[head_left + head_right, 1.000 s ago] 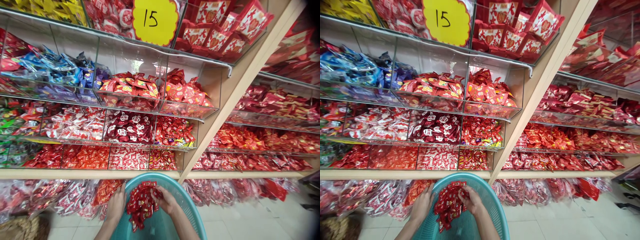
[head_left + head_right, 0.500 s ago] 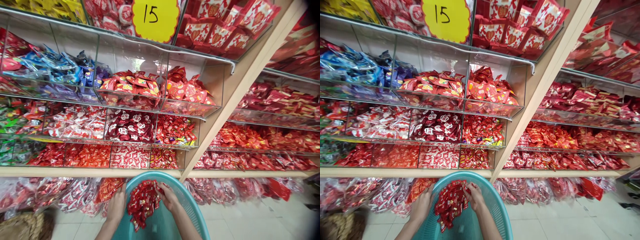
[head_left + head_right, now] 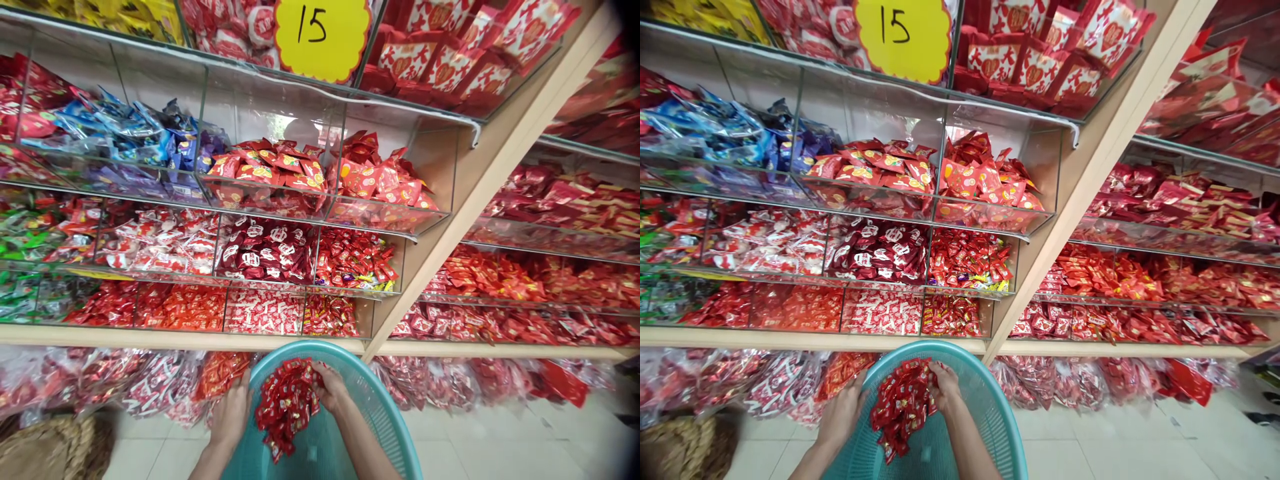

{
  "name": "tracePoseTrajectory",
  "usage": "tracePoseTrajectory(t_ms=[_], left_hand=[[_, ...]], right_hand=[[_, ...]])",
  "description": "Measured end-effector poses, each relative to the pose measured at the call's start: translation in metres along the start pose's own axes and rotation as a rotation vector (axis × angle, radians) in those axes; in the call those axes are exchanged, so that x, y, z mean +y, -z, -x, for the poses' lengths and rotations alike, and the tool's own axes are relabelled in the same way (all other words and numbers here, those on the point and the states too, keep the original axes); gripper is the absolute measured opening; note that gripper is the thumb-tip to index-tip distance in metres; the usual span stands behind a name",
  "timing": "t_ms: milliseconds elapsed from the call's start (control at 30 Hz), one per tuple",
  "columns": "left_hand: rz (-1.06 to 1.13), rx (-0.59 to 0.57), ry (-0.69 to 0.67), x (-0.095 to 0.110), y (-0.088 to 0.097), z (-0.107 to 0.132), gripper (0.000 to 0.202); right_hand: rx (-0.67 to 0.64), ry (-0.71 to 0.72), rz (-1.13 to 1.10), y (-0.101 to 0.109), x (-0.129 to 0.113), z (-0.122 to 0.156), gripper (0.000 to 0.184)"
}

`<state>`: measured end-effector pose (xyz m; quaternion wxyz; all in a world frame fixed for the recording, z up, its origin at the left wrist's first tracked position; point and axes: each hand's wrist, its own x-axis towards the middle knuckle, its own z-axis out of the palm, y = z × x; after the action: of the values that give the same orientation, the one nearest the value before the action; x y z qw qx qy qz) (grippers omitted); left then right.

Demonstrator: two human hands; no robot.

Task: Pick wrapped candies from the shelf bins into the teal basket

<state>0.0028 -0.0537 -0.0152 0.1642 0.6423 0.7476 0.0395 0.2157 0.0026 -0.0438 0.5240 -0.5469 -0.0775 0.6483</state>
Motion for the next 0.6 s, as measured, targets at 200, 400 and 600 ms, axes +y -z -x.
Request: tracePoseTrajectory(t_ms=[200, 400, 600], left_hand=[[0.001, 0.001, -0.001, -0.002, -0.003, -0.002, 0.049], [-0.011, 0.001, 0.009, -0.003, -0.005, -0.003, 0.050], [0.011, -0.015, -0.002, -0.003, -0.005, -0.002, 0.051]], right_hand=[[0.015, 0.020, 0.044, -0.009, 0.009, 0.000, 0.028], [0.047, 0.048, 0.057, -0.011, 0.014, -0.003, 0.033], [0.063, 0.088, 0.057, -0.007, 0.015, -0.002, 0.040]])
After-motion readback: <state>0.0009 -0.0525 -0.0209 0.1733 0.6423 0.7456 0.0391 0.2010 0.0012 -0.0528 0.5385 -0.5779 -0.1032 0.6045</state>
